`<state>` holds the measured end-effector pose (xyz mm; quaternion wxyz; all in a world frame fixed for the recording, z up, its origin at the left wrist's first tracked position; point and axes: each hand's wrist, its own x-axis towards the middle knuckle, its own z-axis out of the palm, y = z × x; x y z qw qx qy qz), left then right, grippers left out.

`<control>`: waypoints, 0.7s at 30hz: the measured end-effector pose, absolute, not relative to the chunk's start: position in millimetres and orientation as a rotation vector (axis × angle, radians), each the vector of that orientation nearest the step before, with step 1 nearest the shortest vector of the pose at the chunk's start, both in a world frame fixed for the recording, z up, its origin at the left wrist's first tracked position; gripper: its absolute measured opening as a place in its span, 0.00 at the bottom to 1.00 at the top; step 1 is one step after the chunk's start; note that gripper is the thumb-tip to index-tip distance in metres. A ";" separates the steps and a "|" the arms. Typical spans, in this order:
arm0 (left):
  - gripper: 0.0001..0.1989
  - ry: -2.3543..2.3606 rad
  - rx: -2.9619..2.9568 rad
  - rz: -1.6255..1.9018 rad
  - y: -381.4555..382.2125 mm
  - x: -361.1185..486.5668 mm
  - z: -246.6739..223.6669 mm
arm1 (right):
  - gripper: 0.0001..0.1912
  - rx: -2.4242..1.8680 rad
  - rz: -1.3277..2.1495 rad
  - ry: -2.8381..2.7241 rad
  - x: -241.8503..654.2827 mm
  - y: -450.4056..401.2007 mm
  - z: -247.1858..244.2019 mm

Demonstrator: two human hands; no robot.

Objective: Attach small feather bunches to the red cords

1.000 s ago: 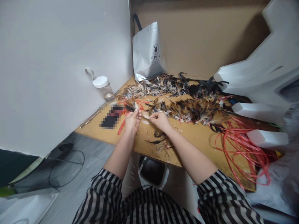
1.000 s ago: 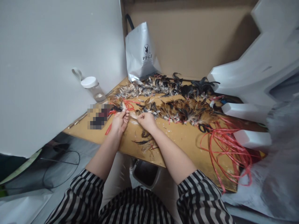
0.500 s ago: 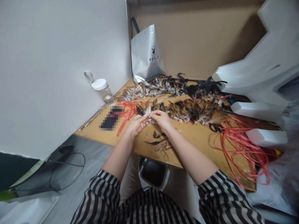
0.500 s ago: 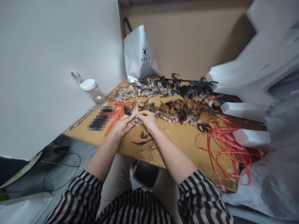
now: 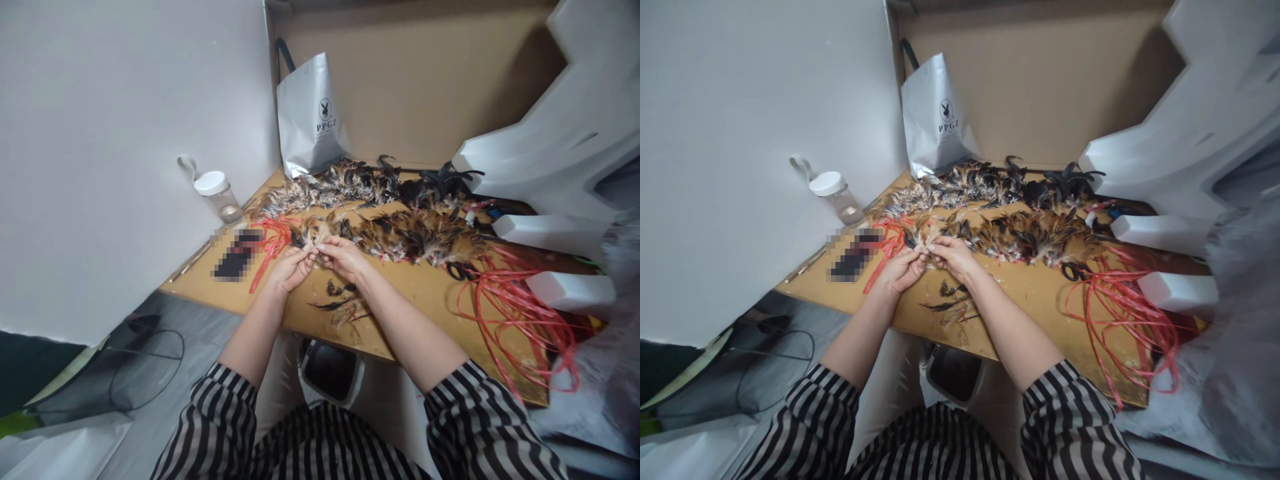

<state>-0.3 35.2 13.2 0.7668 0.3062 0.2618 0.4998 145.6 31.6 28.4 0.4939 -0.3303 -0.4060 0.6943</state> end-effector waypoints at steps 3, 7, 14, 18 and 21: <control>0.02 0.597 0.726 1.056 34.4 0.5 13.6 | 0.14 -0.822 1.640 -0.991 145.3 33.3 27.3; 0.06 0.716 0.840 1.042 33.5 3.5 13.3 | 0.14 -0.893 1.534 -1.026 147.7 36.4 25.6; 0.09 0.764 0.913 1.015 30.7 5.8 15.0 | 0.14 -0.985 1.387 -1.096 146.4 35.2 26.8; 0.09 0.788 0.925 0.997 29.4 5.8 15.7 | 0.14 -1.018 1.323 -1.117 144.6 34.0 26.5; 0.09 0.796 0.938 1.000 29.6 6.2 14.3 | 0.13 -1.029 1.270 -1.133 144.0 34.3 25.2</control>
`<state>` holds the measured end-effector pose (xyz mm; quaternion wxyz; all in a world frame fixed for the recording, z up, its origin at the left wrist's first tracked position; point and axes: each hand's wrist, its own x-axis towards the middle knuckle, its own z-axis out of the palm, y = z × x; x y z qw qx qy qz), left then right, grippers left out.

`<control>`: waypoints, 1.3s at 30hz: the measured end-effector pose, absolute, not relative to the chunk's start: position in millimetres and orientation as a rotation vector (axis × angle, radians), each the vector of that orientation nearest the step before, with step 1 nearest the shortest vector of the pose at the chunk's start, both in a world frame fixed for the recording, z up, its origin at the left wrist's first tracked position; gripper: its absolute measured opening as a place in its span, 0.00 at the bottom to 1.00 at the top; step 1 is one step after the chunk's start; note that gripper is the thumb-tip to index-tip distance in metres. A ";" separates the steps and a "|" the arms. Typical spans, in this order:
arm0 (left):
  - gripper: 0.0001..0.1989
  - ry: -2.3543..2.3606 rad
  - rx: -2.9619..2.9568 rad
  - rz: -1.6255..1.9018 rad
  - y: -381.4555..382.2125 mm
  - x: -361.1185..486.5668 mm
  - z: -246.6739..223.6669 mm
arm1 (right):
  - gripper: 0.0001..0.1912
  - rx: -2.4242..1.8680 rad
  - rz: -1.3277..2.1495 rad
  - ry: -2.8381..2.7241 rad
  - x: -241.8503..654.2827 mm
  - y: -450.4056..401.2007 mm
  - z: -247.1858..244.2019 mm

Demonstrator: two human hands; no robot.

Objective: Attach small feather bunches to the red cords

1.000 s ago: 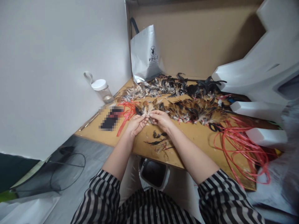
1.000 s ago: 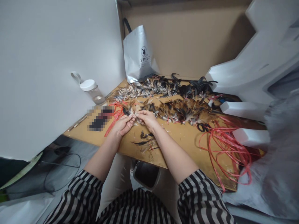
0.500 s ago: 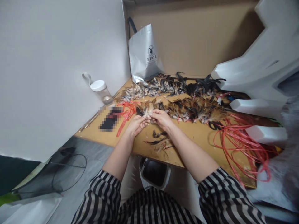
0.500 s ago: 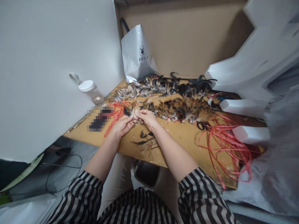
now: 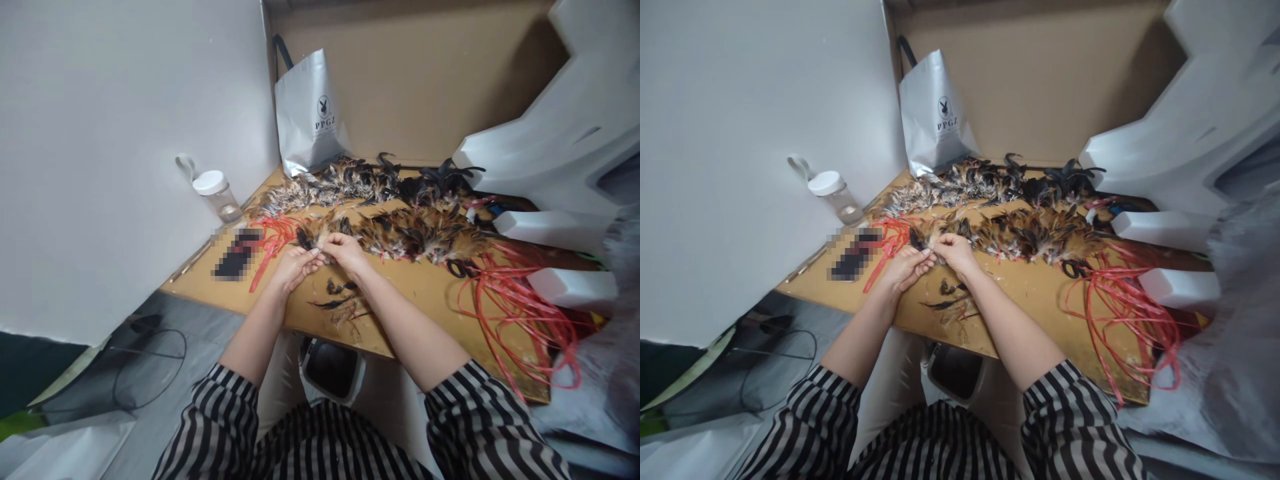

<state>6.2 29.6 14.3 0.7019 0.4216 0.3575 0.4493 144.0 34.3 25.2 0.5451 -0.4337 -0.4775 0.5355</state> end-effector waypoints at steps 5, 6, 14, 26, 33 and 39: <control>0.11 0.838 1.014 1.066 30.8 8.1 12.1 | 0.13 -1.025 1.257 -1.158 143.4 33.0 27.6; 0.11 0.845 1.038 1.088 31.2 8.5 11.8 | 0.13 -1.008 1.272 -1.160 143.3 32.5 28.7; 0.14 0.877 1.185 1.138 32.0 10.7 10.8 | 0.11 -0.993 1.262 -1.223 148.0 32.8 29.9; 0.15 0.927 1.276 1.166 32.8 8.6 12.0 | 0.12 -0.944 1.315 -1.140 143.3 32.2 26.2; 0.14 0.963 0.973 1.569 40.7 1.1 14.0 | 0.09 -1.258 0.755 -1.718 142.5 34.5 14.5; 0.15 0.962 0.891 1.614 43.4 -1.2 11.2 | 0.12 -1.552 0.229 -2.260 134.8 21.1 21.3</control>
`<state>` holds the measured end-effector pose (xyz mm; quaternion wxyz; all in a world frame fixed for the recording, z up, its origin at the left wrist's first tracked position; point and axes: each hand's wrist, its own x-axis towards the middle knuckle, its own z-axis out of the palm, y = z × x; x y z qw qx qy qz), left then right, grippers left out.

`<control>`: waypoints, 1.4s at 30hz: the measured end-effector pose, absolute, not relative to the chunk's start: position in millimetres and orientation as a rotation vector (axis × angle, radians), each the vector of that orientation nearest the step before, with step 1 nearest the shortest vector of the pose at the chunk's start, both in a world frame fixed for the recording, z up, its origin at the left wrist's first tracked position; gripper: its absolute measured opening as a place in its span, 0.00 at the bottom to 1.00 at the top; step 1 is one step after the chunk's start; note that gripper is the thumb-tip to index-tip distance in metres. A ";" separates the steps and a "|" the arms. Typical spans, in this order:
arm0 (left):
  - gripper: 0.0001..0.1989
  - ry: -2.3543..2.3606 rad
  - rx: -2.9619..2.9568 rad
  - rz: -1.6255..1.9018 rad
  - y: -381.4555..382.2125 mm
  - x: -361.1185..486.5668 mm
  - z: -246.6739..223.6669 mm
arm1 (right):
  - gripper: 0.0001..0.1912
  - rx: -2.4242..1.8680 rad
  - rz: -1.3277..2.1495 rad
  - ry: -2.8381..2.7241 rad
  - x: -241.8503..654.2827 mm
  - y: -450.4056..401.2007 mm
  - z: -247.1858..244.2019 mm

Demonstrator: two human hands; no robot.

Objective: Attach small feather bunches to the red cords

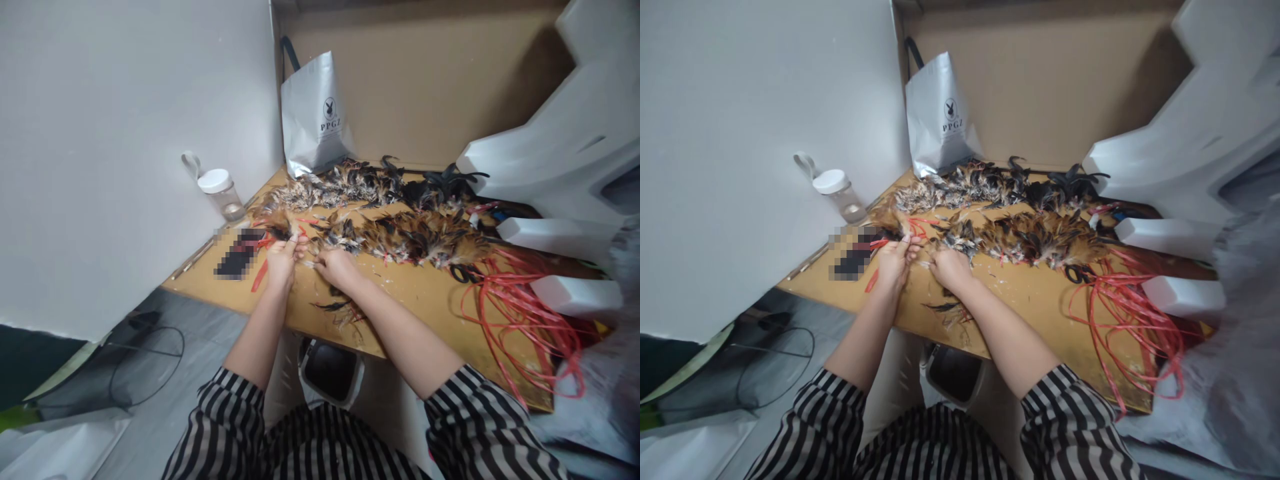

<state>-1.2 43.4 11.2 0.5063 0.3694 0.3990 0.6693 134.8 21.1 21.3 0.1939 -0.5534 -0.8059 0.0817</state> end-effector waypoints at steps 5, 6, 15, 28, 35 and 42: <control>0.14 0.961 0.925 1.616 42.3 -0.2 9.2 | 0.14 -1.720 0.192 -2.366 124.3 20.3 23.3; 0.14 0.969 0.927 1.614 42.0 0.0 9.5 | 0.13 -1.744 0.203 -2.359 122.8 20.8 23.1; 0.13 0.948 0.889 1.576 41.8 -0.1 12.5 | 0.08 -1.476 0.775 -1.692 137.0 34.3 22.0; 0.06 0.680 0.759 1.043 33.4 1.9 14.7 | 0.12 -1.101 1.211 -1.002 133.7 32.4 29.2; 0.03 0.648 0.681 1.086 35.4 -0.5 12.8 | 0.13 -0.978 1.414 -0.959 137.2 33.1 28.0; 0.03 0.602 0.648 1.075 33.1 -3.3 15.5 | 0.18 -0.769 1.776 -0.949 147.2 31.0 30.9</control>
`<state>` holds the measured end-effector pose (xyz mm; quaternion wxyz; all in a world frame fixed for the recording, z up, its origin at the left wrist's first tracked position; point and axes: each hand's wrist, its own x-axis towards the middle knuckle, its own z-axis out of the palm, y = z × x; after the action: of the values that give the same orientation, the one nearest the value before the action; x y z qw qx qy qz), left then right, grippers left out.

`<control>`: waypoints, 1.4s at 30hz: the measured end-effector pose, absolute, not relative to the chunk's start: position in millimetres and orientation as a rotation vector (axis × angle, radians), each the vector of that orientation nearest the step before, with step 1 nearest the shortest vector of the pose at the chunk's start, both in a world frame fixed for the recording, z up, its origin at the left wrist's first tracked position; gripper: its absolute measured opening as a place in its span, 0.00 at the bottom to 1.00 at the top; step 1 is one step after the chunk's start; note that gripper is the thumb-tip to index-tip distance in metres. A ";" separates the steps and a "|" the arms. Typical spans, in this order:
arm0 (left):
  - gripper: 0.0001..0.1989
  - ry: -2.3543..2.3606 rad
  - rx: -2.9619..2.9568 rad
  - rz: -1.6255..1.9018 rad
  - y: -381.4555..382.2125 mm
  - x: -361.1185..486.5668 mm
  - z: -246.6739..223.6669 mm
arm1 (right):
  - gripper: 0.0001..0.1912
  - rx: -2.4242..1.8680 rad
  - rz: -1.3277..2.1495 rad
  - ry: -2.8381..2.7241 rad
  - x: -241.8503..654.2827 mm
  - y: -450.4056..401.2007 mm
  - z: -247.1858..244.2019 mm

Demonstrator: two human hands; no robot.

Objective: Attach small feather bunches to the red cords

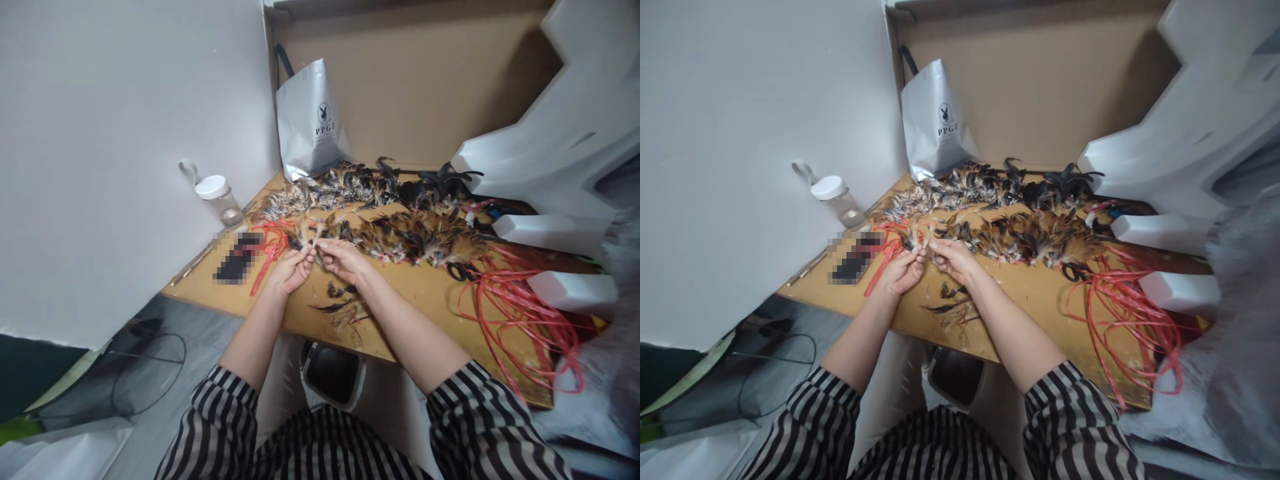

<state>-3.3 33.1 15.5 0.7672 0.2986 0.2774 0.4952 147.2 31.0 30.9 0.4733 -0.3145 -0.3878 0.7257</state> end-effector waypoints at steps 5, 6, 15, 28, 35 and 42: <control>0.04 0.581 0.663 1.023 32.6 -2.9 15.4 | 0.16 -0.794 1.675 -0.995 142.3 32.7 26.8; 0.04 0.590 0.669 1.020 32.9 -2.4 14.9 | 0.16 -0.803 1.643 -0.997 142.4 33.4 26.4; 0.05 0.730 0.807 1.029 33.4 3.6 13.1 | 0.15 -0.981 1.411 -1.034 146.5 34.3 30.5; 0.12 0.839 1.044 1.015 29.3 6.9 13.2 | 0.14 -1.055 1.289 -1.151 144.4 32.6 28.9; 0.13 0.858 1.132 1.014 27.8 10.1 13.8 | 0.14 -1.038 1.322 -1.141 145.8 32.4 28.5; 0.14 0.879 1.181 1.052 27.2 10.6 14.2 | 0.14 -1.004 1.370 -1.150 144.7 29.3 30.4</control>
<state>10.6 27.2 14.2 0.6178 0.5132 0.3820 0.4571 144.7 29.3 30.4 0.5184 -0.4186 -0.4795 0.5710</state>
